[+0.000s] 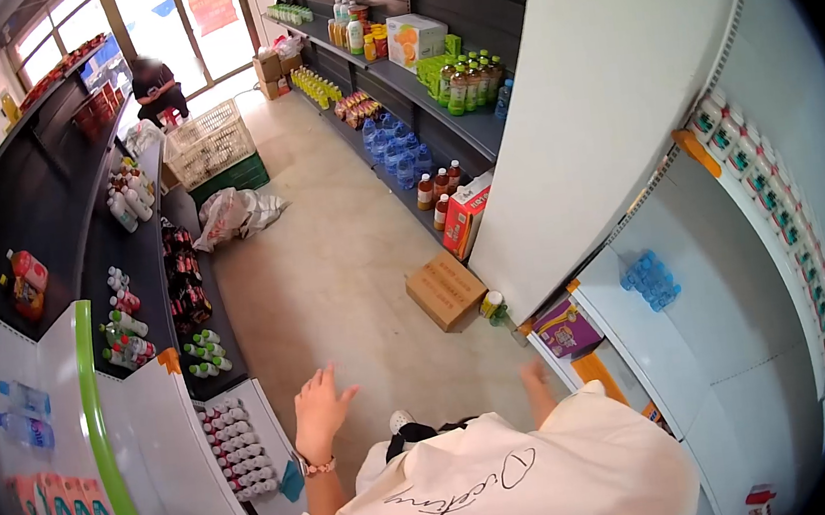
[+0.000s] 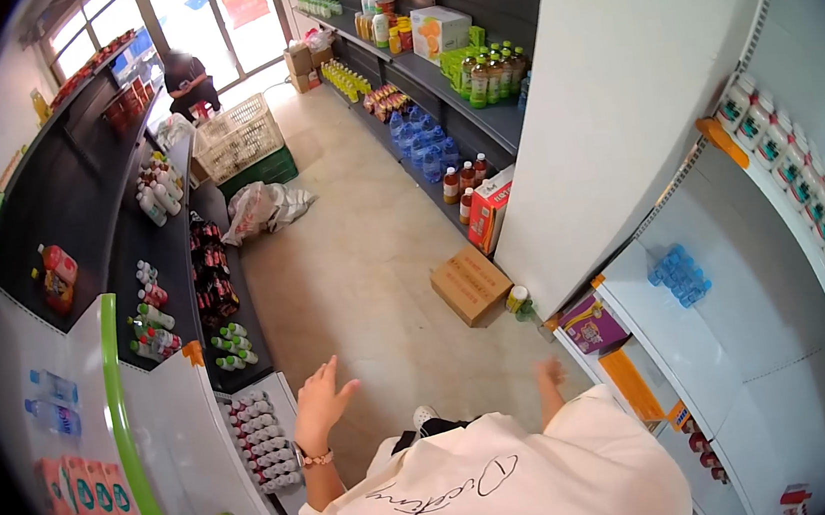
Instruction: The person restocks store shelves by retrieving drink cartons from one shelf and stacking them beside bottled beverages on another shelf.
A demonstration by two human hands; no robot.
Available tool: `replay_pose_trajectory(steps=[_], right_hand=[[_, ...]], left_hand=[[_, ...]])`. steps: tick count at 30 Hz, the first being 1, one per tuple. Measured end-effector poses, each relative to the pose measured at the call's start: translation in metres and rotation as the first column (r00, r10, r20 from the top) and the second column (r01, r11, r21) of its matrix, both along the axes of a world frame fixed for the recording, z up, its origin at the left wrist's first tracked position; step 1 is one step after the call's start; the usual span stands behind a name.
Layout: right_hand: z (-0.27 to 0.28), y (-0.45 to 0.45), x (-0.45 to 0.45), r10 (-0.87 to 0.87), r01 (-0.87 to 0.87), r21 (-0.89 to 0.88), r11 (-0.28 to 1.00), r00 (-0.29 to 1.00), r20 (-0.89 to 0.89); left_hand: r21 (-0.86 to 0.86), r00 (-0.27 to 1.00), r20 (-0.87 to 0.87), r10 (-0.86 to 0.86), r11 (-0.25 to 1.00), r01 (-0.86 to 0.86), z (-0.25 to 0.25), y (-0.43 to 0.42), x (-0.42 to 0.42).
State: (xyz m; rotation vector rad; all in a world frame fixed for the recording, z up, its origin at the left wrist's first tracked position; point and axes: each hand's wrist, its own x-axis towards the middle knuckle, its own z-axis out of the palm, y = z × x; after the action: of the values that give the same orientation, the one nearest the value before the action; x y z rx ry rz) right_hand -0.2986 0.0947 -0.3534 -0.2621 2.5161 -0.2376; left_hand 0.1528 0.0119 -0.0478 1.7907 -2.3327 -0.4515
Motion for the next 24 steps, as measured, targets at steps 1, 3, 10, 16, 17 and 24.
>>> replay_pose_trajectory(steps=[1,3,10,16,17,24], right_hand=[[0.003,-0.020,0.017,0.035,-0.035,-0.002,0.999,0.999,-0.014],[0.015,-0.054,0.047,0.073,-0.073,0.001,0.997,0.997,-0.021],[0.023,-0.063,0.056,-0.117,0.117,0.013,0.993,0.993,0.022],[0.012,-0.049,0.025,-0.267,0.238,0.263,0.935,0.960,0.082],[0.009,-0.059,0.024,-0.263,0.231,0.269,0.935,0.961,0.090],[0.002,-0.181,0.019,-0.160,0.129,0.151,0.980,0.963,0.216]], left_hand=[[0.011,1.000,0.015,0.017,1.000,-0.018,-0.003,-0.007,0.003],[0.096,0.999,0.040,0.023,0.995,-0.026,-0.020,-0.017,0.006],[0.495,0.993,-0.023,-0.116,0.862,0.112,-0.051,-0.045,-0.008],[0.394,0.985,0.025,-0.170,0.907,0.147,-0.038,-0.142,-0.021],[0.395,0.985,0.023,-0.174,0.906,0.150,-0.035,-0.164,-0.025],[0.327,0.965,0.035,-0.259,0.916,0.233,-0.011,-0.318,-0.050]])
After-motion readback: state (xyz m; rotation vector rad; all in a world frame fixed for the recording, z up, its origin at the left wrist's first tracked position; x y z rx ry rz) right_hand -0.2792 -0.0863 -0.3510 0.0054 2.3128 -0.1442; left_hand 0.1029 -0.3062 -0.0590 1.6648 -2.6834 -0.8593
